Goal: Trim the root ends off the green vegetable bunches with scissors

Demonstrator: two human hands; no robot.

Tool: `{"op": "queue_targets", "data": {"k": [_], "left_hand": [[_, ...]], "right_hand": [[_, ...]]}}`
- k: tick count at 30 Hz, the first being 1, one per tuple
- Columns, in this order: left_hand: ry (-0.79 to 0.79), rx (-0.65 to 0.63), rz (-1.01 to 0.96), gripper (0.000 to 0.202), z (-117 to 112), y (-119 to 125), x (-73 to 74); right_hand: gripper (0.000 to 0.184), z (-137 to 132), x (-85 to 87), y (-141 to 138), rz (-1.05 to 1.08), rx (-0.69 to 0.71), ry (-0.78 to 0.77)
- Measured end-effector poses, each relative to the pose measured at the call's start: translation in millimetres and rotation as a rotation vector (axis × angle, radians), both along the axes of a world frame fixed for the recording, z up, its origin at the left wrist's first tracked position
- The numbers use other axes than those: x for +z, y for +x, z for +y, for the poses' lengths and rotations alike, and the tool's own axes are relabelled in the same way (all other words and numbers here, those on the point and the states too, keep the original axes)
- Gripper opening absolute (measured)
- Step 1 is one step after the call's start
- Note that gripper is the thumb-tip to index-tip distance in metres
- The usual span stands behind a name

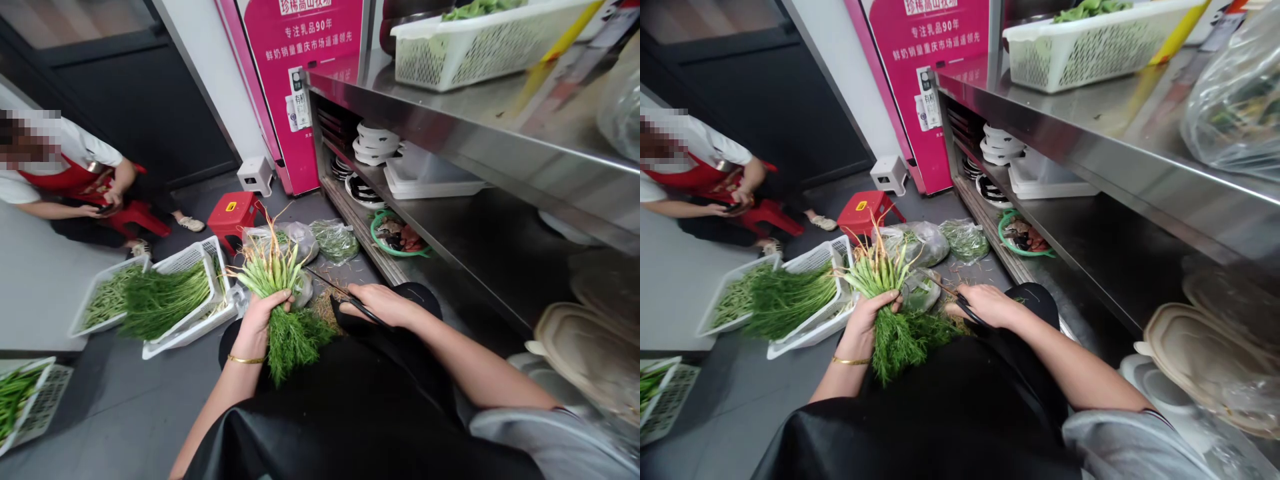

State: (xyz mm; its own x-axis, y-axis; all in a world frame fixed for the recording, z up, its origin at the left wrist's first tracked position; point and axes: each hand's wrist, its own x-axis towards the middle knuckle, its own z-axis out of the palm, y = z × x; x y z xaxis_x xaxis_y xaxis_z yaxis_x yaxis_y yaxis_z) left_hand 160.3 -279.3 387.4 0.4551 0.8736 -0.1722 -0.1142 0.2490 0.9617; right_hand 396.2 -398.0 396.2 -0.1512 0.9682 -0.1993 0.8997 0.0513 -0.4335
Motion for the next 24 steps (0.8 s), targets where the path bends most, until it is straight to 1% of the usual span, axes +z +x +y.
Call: {"op": "queue_targets", "data": {"k": [6,12,18,22,24], "left_hand": [[-0.002,-0.016,0.012,0.015,-0.4,-1.2,-2.2],[-0.048,-0.024,0.006,0.017,-4.1,2.7,0.0],[-0.129,-0.005,0.03,0.02,-5.3,2.1,0.9],[-0.084,-0.01,0.059,0.018,-4.0,-2.8,0.1],[-0.046,-0.037,0.056,0.019,-3.1,-5.6,-0.2]], "right_hand": [[0.045,1.3,4.0,-2.3,0.037,0.01,0.02],[0.041,2.4,3.4,-6.9,0.112,0.0,0.053],[0.036,-4.0,0.0,-12.6,0.141,-0.08,0.097],[0.038,-10.2,-2.8,-9.0,0.171,-0.111,0.105],[0.039,-11.1,-2.1,-3.0,0.15,-0.124,0.092]]}}
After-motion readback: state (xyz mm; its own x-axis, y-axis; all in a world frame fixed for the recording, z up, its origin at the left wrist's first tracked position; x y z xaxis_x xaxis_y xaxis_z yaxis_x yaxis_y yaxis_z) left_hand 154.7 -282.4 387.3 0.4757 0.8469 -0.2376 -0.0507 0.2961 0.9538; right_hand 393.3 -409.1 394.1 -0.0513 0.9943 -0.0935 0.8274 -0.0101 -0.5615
